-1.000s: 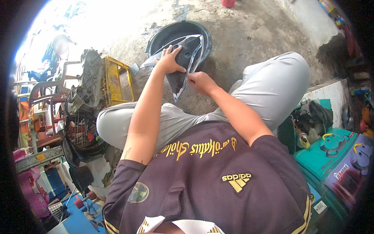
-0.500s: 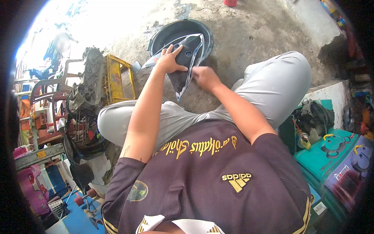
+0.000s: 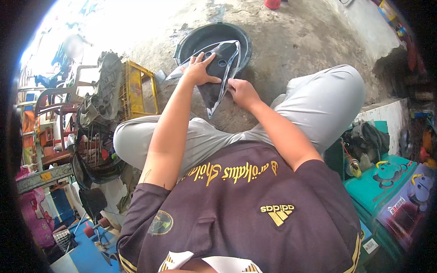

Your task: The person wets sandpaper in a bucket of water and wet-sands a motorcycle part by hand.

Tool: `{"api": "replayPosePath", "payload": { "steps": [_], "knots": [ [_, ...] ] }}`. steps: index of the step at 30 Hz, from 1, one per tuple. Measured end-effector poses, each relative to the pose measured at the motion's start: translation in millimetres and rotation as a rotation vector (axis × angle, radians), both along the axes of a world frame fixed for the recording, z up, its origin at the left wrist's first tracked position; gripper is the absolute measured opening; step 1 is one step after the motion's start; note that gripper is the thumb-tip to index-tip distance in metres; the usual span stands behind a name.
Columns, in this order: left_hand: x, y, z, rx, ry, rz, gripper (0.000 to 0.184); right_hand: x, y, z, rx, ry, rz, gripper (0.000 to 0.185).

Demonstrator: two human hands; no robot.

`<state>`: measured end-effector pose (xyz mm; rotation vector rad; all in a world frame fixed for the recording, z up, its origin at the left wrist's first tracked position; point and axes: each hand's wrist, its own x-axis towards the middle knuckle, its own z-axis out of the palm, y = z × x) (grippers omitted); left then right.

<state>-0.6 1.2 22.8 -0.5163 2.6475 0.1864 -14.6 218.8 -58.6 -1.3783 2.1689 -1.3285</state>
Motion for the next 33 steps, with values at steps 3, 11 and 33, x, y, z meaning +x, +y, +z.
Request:
{"api": "replayPosePath", "payload": {
  "steps": [3,11,33],
  "knots": [
    [-3.5,-1.2,-5.2,0.012,0.006,0.003,0.125,-2.6,3.7,6.4,0.024,0.075,-0.037,0.008],
    [-0.6,-0.9,-6.2,0.040,0.031,0.006,0.127,2.4,2.2,2.9,0.050,0.015,0.028,0.009],
    [-4.3,-6.2,-16.2,0.071,0.044,0.038,0.130,-12.3,2.4,8.0,-0.003,-0.100,-0.107,0.006]
  ]
}}
